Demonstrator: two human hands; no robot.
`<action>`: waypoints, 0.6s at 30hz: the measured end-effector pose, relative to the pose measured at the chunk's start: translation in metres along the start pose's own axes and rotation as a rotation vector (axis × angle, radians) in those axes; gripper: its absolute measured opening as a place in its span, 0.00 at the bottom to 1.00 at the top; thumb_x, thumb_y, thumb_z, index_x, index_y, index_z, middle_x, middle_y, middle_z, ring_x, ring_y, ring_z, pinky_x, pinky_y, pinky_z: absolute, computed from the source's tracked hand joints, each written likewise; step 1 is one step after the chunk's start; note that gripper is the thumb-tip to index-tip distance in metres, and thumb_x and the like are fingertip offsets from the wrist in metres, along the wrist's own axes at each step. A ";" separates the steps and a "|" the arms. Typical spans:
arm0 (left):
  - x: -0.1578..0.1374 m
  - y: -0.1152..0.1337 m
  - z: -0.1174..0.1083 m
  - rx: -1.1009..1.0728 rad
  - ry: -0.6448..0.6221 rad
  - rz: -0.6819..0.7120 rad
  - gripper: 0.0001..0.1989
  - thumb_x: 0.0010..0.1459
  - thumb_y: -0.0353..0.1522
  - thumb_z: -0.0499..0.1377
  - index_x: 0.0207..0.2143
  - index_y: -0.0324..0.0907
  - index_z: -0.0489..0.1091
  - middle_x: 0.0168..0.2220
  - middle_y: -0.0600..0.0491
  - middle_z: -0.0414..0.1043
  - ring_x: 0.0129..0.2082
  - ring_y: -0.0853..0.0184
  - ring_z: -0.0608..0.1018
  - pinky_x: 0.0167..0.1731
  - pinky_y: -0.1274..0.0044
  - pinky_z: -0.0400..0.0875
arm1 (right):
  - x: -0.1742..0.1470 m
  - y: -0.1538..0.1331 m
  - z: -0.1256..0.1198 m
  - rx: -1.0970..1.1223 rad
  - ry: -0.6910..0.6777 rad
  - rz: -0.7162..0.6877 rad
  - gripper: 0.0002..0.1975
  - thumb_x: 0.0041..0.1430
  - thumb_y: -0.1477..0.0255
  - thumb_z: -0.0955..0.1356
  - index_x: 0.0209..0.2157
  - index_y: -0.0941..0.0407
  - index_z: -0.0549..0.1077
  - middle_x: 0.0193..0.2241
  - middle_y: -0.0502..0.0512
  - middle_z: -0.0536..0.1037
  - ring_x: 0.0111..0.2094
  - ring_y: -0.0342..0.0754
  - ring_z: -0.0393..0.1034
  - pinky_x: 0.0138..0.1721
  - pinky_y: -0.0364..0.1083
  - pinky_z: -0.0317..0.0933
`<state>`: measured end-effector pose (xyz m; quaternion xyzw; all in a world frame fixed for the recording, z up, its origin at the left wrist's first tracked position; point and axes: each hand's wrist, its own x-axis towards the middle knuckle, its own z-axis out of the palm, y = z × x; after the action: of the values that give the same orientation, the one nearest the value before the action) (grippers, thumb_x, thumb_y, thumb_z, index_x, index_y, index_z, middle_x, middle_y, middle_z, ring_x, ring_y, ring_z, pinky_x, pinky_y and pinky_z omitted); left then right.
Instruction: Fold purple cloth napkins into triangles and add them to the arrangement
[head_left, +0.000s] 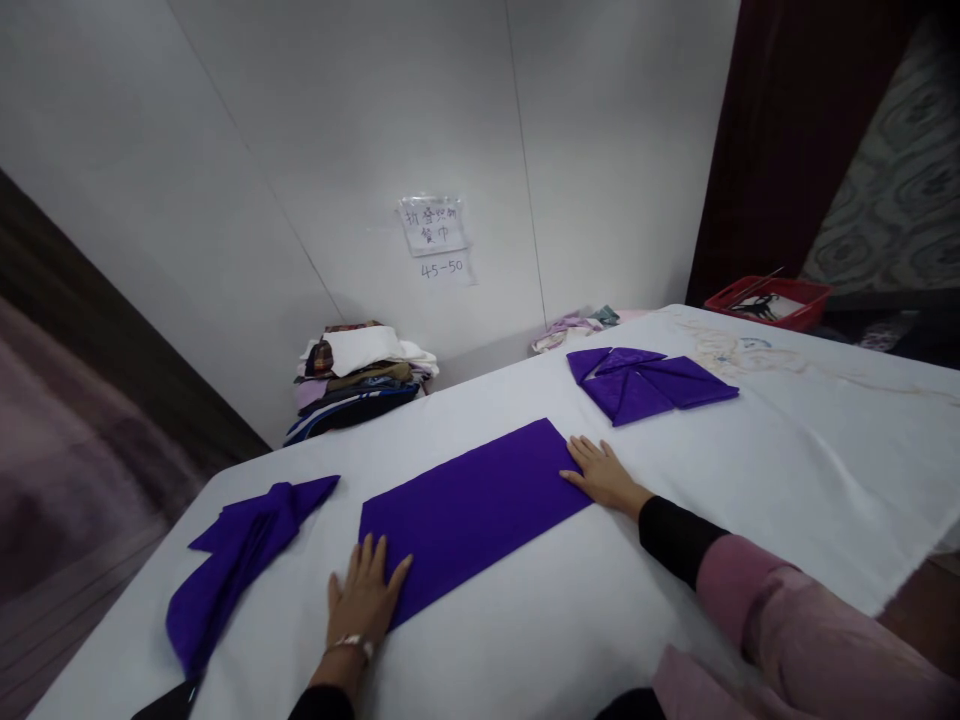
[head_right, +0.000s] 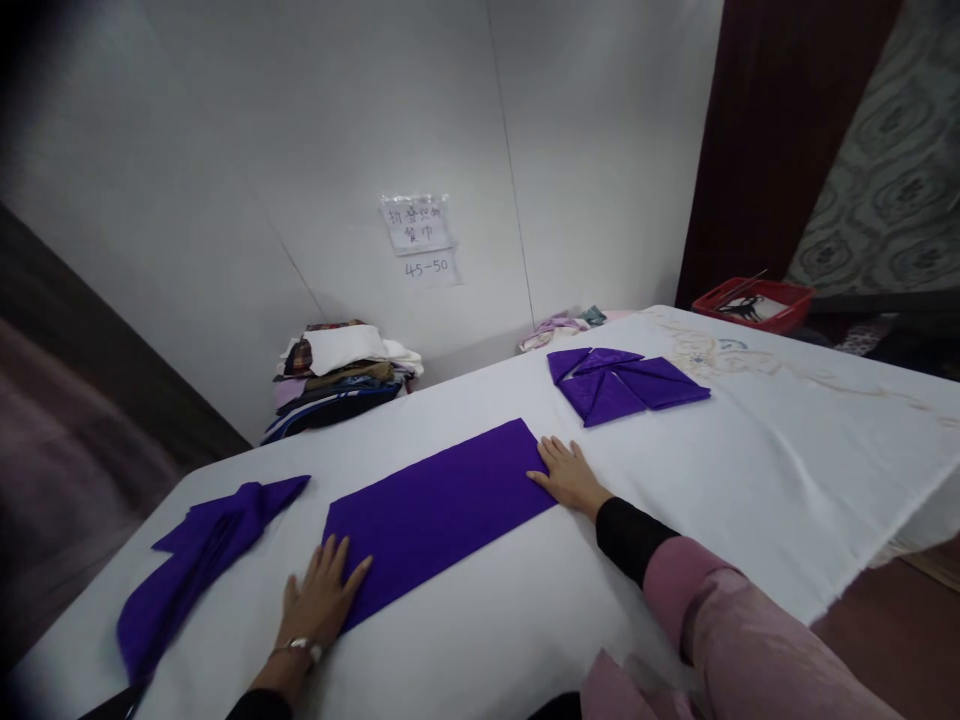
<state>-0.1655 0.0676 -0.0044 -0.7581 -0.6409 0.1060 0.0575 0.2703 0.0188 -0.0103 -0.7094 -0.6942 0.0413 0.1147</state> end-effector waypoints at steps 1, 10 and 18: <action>-0.006 -0.013 0.007 0.036 -0.037 -0.029 0.23 0.61 0.33 0.45 0.59 0.55 0.57 0.65 0.52 0.45 0.65 0.55 0.48 0.57 0.52 0.47 | 0.000 -0.001 0.000 -0.001 0.006 0.000 0.39 0.59 0.46 0.49 0.63 0.57 0.52 0.63 0.63 0.52 0.64 0.57 0.41 0.60 0.61 0.36; -0.026 -0.044 0.009 -0.095 0.004 -0.202 0.24 0.62 0.35 0.41 0.60 0.49 0.56 0.65 0.49 0.48 0.64 0.56 0.51 0.56 0.51 0.50 | 0.000 0.001 -0.004 -0.038 -0.038 0.035 0.38 0.61 0.48 0.49 0.63 0.58 0.52 0.63 0.64 0.53 0.64 0.57 0.43 0.59 0.62 0.38; -0.024 0.043 -0.025 -0.270 0.180 -0.216 0.28 0.64 0.42 0.38 0.61 0.39 0.53 0.64 0.46 0.50 0.64 0.57 0.51 0.59 0.54 0.46 | 0.012 -0.137 0.009 0.081 0.018 -0.287 0.38 0.62 0.50 0.49 0.62 0.62 0.54 0.63 0.65 0.52 0.64 0.55 0.41 0.61 0.58 0.35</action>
<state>-0.1222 0.0383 0.0121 -0.6922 -0.7191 -0.0561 0.0233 0.1354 0.0335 0.0120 -0.5981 -0.7851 0.0461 0.1544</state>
